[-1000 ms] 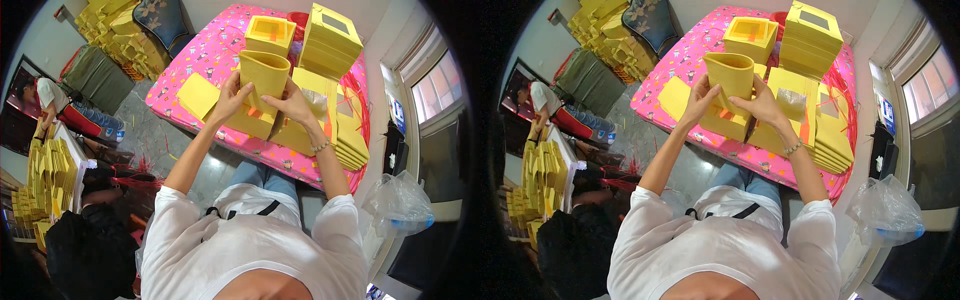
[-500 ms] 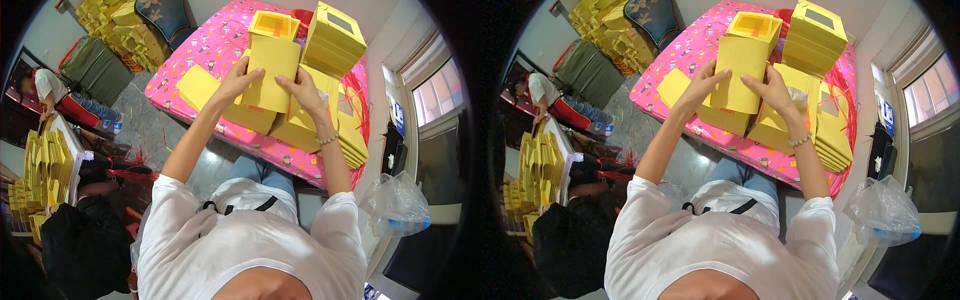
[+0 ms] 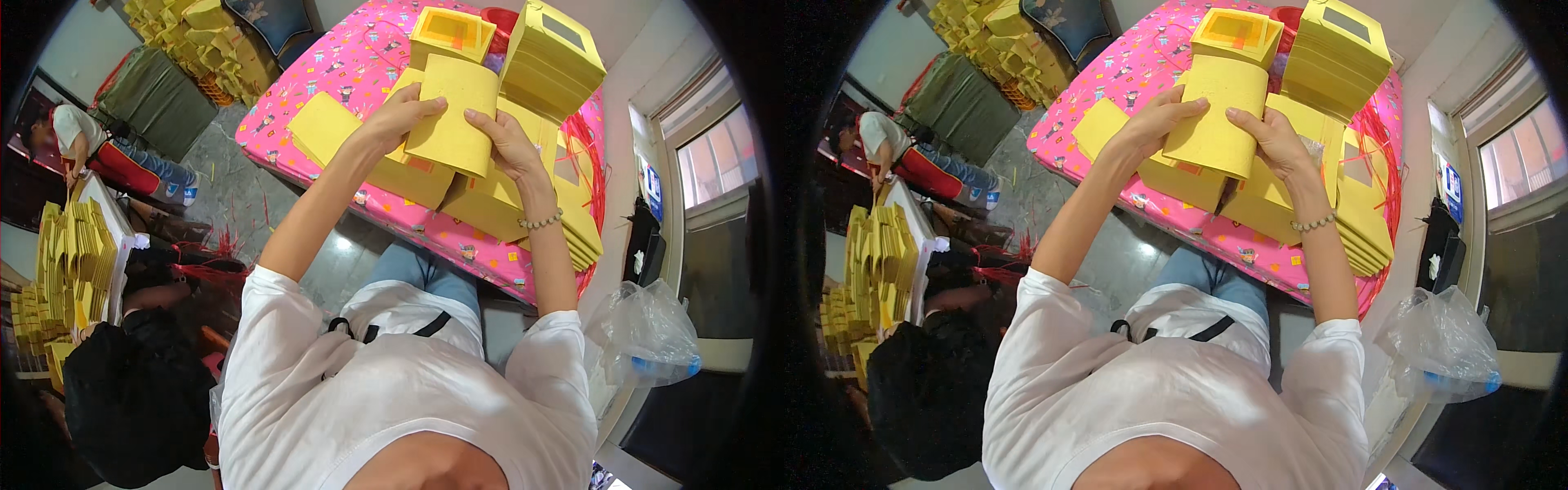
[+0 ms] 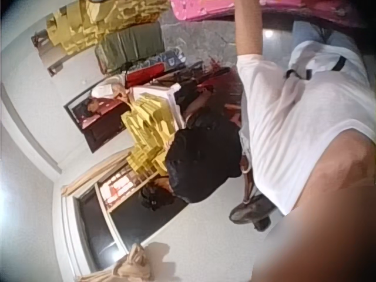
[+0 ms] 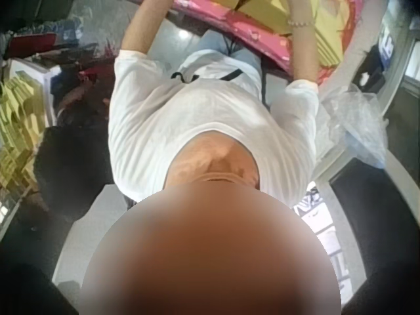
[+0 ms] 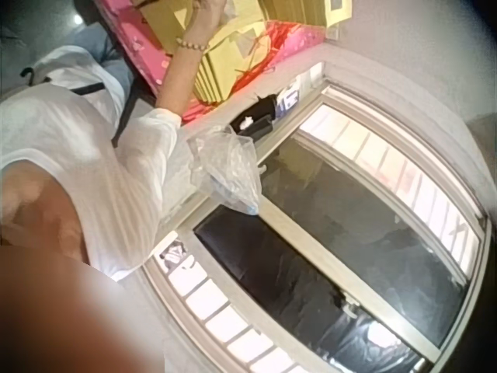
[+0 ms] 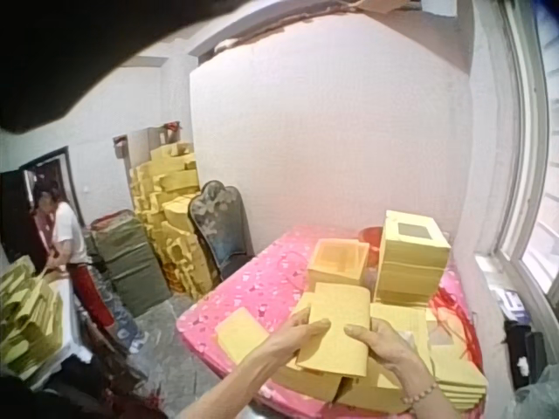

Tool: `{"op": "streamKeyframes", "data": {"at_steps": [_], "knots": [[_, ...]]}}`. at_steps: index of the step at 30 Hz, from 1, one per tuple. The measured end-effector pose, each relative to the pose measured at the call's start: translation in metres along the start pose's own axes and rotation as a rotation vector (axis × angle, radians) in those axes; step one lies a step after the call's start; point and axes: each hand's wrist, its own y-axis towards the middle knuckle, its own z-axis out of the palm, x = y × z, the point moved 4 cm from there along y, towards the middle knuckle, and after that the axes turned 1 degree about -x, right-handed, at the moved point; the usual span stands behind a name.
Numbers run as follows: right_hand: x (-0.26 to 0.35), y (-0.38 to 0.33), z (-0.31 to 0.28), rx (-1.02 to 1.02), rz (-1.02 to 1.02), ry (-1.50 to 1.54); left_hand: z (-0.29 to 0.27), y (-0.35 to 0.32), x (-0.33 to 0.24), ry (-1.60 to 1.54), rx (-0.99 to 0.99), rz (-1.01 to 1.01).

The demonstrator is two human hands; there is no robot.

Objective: Folding yellow joss paper and placing it into cardboard boxes.

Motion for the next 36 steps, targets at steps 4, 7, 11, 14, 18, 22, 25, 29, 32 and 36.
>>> {"op": "streamKeyframes", "data": {"at_steps": [4, 7, 11, 14, 18, 22, 25, 29, 32, 36], "knots": [[0.001, 0.0, 0.002, 0.007, 0.008, 0.01, -0.001, 0.001, 0.001, 0.003, -0.003, -0.009], [0.0, 0.0, -0.002, -0.008, -0.033, -0.013, 0.006, -0.006, -0.007, 0.041, -0.013, 0.004], [0.003, -0.009, 0.007, -0.004, -0.153, -0.099, 0.006, -0.014, -0.004, 0.043, -0.002, 0.102], [0.006, -0.019, 0.011, -0.034, -0.261, -0.154, 0.018, -0.024, 0.001, -0.093, -0.046, 0.206], [0.008, -0.032, 0.015, -0.05, -0.318, -0.235, 0.028, -0.037, 0.006, -0.072, -0.096, 0.404], [0.01, -0.04, 0.015, -0.143, -0.359, -0.129, 0.035, -0.047, 0.011, -0.093, -0.087, 0.507], [0.011, -0.044, 0.016, -0.178, -0.393, -0.136, 0.036, -0.052, 0.015, -0.096, -0.095, 0.528], [0.021, -0.052, 0.026, -0.207, -0.491, -0.055, 0.036, -0.059, 0.017, -0.097, -0.124, 0.525], [0.021, -0.052, 0.019, -0.239, -0.522, -0.078, 0.039, -0.066, 0.016, -0.074, -0.128, 0.517], [0.024, -0.056, 0.023, -0.244, -0.524, -0.096, 0.041, -0.073, 0.018, -0.094, -0.134, 0.522]]}}
